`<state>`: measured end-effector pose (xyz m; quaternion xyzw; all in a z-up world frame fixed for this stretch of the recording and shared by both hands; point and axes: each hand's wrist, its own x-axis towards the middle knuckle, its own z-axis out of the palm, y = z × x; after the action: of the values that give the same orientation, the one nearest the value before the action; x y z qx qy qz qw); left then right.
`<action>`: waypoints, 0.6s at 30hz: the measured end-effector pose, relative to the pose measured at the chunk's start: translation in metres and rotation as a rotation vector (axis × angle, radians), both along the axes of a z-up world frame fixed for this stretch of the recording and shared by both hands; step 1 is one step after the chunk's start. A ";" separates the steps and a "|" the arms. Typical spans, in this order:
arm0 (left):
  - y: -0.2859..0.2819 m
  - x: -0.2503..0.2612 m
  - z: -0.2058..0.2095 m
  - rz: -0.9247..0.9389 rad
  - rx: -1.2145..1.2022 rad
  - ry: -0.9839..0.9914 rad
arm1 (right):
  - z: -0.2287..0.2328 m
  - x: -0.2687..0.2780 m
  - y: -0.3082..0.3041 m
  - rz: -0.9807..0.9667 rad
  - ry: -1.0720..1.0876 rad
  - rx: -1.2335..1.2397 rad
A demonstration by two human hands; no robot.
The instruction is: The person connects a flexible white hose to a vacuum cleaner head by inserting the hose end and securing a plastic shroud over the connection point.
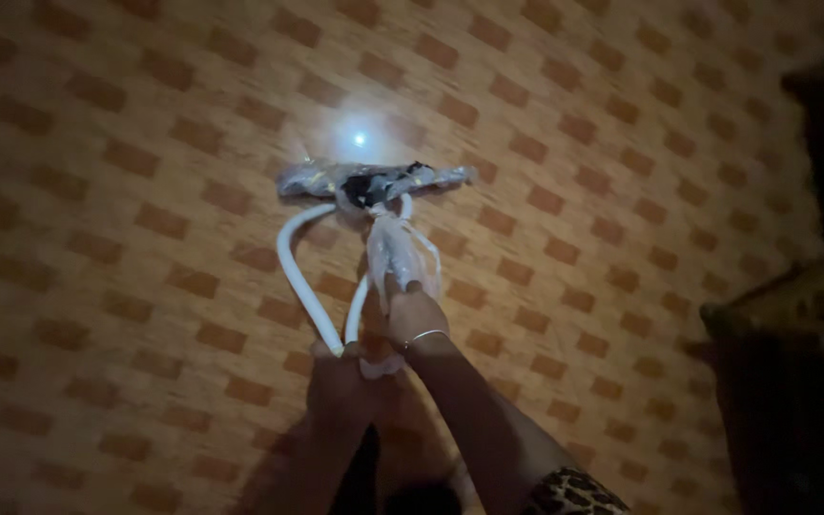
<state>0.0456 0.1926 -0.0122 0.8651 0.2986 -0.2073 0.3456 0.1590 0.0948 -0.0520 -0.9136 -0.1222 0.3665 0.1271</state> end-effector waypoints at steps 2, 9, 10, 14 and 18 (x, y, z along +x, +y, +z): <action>0.017 0.000 -0.003 0.029 0.022 0.003 | 0.020 0.009 0.032 0.131 0.113 -0.079; 0.048 0.005 0.007 0.084 -0.027 0.043 | 0.018 0.019 0.098 0.496 0.064 -0.076; 0.048 0.007 0.008 0.077 -0.030 0.048 | 0.014 0.017 0.099 0.537 0.047 -0.062; 0.060 0.013 0.017 0.065 -0.044 0.081 | 0.003 0.018 0.103 0.534 0.019 -0.049; 0.049 0.033 0.020 0.137 0.014 0.083 | -0.011 0.044 0.087 0.505 0.018 -0.195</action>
<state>0.0781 0.2411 0.0076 0.8357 0.3726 -0.2170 0.3402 0.2034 0.1816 -0.0632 -0.8587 -0.3092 0.4048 -0.0560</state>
